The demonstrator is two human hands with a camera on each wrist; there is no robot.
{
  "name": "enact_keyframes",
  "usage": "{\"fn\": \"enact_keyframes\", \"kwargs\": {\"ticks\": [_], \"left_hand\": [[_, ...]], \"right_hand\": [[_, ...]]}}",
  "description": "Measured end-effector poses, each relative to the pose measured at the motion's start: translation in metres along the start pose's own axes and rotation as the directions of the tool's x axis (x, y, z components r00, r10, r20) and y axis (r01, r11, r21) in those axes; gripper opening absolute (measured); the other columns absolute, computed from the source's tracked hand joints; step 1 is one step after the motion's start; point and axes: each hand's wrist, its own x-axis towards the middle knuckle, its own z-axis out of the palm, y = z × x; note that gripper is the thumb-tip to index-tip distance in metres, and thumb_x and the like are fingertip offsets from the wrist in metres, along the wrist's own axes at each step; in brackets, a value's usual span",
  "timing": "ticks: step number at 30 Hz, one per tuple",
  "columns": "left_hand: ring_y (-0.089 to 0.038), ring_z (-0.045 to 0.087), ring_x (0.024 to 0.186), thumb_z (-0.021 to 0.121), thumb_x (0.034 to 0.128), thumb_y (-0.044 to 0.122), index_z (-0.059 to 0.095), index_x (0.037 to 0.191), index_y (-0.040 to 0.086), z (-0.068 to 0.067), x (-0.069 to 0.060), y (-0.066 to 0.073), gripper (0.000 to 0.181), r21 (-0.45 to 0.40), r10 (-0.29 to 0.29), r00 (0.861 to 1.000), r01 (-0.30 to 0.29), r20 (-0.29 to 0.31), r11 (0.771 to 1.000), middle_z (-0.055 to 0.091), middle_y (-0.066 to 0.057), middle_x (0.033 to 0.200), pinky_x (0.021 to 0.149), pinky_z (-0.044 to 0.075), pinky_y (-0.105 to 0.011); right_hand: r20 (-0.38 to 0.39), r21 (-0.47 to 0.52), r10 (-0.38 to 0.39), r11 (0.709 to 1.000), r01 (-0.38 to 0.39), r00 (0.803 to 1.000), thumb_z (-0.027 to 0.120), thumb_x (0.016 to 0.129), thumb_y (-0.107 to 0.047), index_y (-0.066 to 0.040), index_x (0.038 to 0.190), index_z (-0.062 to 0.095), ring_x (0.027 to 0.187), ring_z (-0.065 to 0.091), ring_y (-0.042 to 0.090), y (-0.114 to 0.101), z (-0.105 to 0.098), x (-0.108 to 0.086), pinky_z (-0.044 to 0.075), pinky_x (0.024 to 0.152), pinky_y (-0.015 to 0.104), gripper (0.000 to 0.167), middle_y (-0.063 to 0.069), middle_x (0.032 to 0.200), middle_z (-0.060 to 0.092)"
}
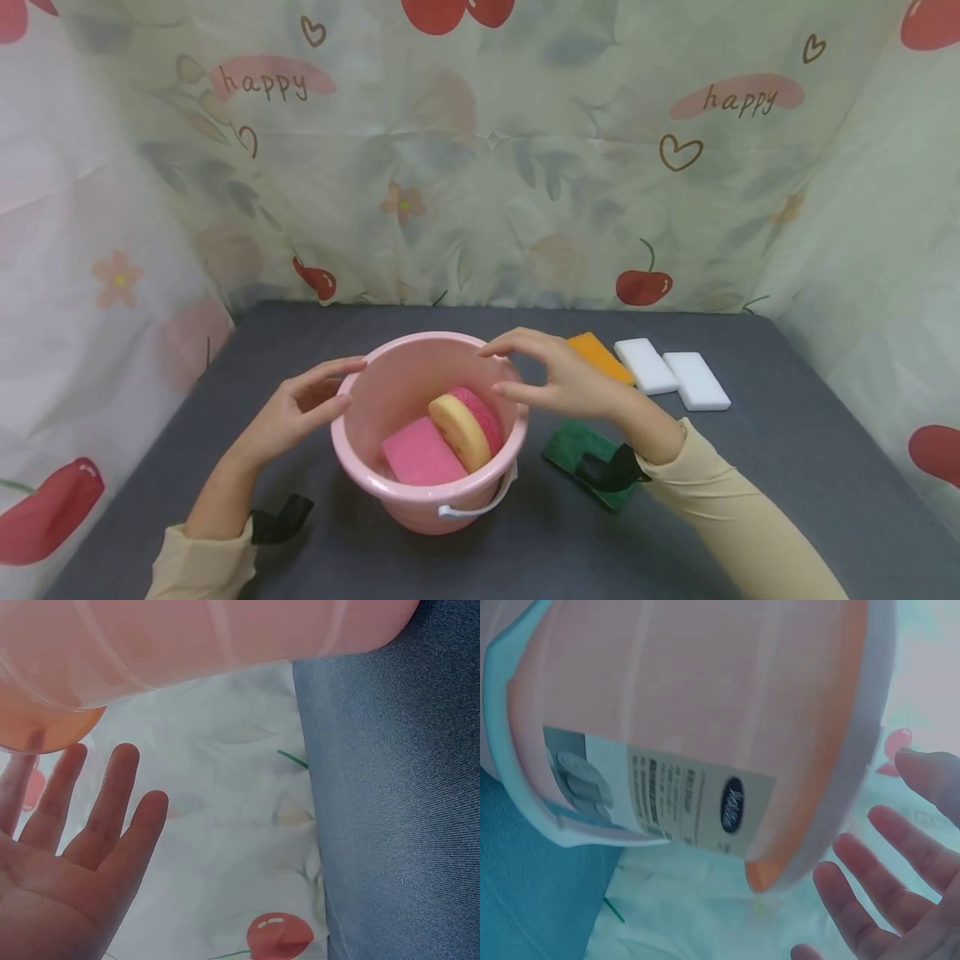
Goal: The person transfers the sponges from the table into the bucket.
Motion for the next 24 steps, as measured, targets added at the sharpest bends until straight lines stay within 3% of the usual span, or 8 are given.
{"fn": "enact_keyframes", "kwargs": {"ticks": [6, 14, 24], "left_hand": [[0.000, 0.059, 0.106, 0.057, 0.0905, 0.006, 0.047, 0.134, 0.004, 0.000, 0.000, -0.001, 0.045, 0.005, 0.001, 1.000, 0.000, -0.005, 1.000, 0.052, 0.022, 0.127, 0.083, 0.051, -0.021], [0.000, 0.060, 0.104, 0.057, 0.0906, 0.006, 0.047, 0.135, 0.004, 0.000, 0.000, -0.001, 0.045, 0.008, -0.002, 1.000, 0.002, -0.006, 1.000, 0.052, 0.022, 0.127, 0.083, 0.051, -0.021], [-0.001, 0.060, 0.104, 0.056, 0.0911, 0.006, 0.046, 0.135, 0.004, 0.000, 0.000, 0.000, 0.045, 0.000, -0.008, 1.000, 0.008, -0.005, 1.000, 0.053, 0.022, 0.126, 0.082, 0.052, -0.021]], "right_hand": [[-0.055, -0.041, 0.011, 0.999, -0.014, 0.998, 0.070, 0.082, -0.013, -0.010, 0.120, 0.060, 0.109, 0.056, 0.015, -0.001, -0.009, -0.008, 0.048, 0.093, 0.035, 0.039, 0.003, 0.118, 0.062], [-0.117, -0.029, 0.083, 0.996, -0.087, 0.990, 0.069, 0.083, -0.011, -0.013, 0.121, 0.059, 0.114, 0.055, 0.019, 0.005, -0.024, -0.021, 0.043, 0.100, 0.042, 0.039, 0.003, 0.120, 0.061], [-0.204, 0.051, 0.271, 0.963, -0.266, 0.941, 0.062, 0.089, -0.018, -0.011, 0.126, 0.055, 0.113, 0.056, 0.019, 0.053, -0.041, -0.040, 0.041, 0.101, 0.047, 0.037, 0.009, 0.127, 0.058]]}}
